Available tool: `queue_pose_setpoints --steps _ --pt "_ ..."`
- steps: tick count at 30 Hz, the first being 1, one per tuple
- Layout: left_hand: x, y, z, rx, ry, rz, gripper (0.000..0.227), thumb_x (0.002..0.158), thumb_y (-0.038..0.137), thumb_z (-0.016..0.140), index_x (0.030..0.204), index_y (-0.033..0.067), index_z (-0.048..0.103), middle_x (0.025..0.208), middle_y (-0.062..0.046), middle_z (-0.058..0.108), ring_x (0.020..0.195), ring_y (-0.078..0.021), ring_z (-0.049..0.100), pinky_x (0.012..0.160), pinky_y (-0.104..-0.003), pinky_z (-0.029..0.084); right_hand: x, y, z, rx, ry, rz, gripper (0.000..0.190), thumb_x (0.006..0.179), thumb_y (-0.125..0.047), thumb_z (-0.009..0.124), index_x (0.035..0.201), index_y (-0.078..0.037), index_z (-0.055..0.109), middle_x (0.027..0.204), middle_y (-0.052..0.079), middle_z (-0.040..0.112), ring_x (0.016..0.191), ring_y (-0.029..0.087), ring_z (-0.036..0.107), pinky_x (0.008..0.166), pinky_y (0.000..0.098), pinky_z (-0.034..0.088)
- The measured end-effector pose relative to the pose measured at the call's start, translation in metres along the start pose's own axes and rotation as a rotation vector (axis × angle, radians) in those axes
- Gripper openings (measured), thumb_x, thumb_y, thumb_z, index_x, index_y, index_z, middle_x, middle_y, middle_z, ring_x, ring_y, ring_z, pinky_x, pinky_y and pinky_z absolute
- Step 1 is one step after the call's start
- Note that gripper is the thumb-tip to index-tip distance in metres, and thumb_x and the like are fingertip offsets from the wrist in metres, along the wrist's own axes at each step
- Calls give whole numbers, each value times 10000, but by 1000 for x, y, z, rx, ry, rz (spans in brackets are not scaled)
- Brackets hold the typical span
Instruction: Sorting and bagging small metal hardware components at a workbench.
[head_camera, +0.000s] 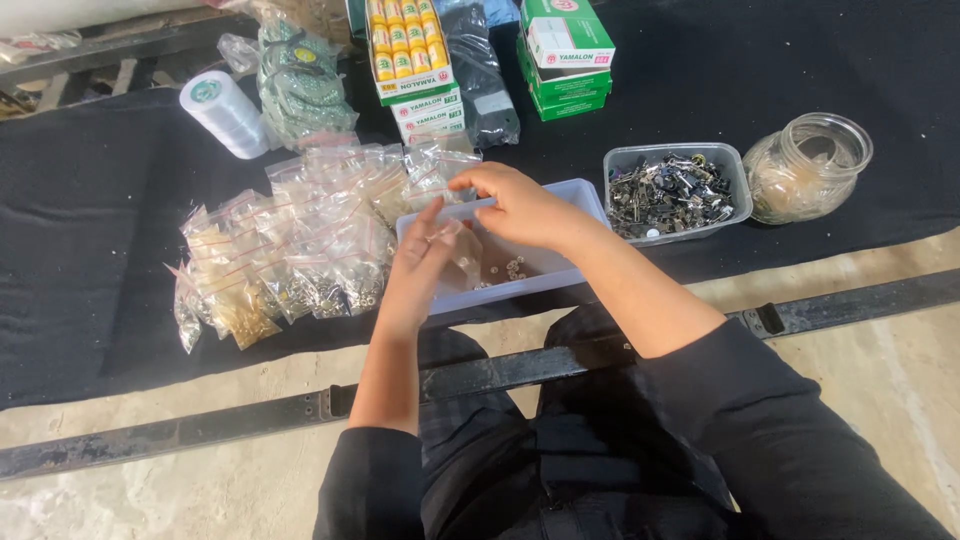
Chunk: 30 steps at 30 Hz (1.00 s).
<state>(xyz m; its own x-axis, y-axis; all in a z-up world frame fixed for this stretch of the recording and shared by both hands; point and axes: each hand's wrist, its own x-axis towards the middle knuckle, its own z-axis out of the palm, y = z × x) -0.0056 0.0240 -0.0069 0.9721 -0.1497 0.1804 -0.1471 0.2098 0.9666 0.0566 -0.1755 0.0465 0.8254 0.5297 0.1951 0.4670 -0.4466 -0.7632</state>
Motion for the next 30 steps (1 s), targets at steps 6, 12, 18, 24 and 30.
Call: queue_pose_setpoints --steps 6,12,18,24,30 --pt "21 -34 -11 -400 -121 -30 710 974 217 451 1638 138 212 1472 -221 543 1233 -322 641 1053 -458 540 -8 29 14 210 -13 -85 370 943 -289 748 1260 -99 715 1096 169 647 1060 278 575 905 454 517" --pt "5 -1 29 -479 -179 -20 905 994 534 477 1642 136 -14 1457 -366 476 1241 -483 598 1005 -602 545 -20 -3 6 514 148 44 78 872 -33 748 948 -19 763 1090 134 689 766 165 659 522 306 631" --pt "-18 -15 51 -317 -89 -66 311 875 78 796 1130 -38 662 1028 -190 713 936 -339 740 825 -537 655 -29 -18 -14 48 331 -308 33 868 -138 801 880 -136 771 1117 59 738 1036 272 676 900 369 535" --pt "-18 -6 58 -162 -99 -99 293 872 31 783 1106 -111 679 1014 -266 743 922 -345 746 819 -489 648 -49 -47 -19 145 372 -292 33 916 -72 727 898 -91 748 1034 86 750 1002 283 694 864 382 553" --pt "-29 21 71 -20 -177 -130 162 881 100 790 871 -61 771 854 -193 775 816 -220 744 842 -426 628 -60 -27 -14 226 406 -247 19 929 -83 730 924 -83 748 1005 74 760 956 228 709 831 349 567"
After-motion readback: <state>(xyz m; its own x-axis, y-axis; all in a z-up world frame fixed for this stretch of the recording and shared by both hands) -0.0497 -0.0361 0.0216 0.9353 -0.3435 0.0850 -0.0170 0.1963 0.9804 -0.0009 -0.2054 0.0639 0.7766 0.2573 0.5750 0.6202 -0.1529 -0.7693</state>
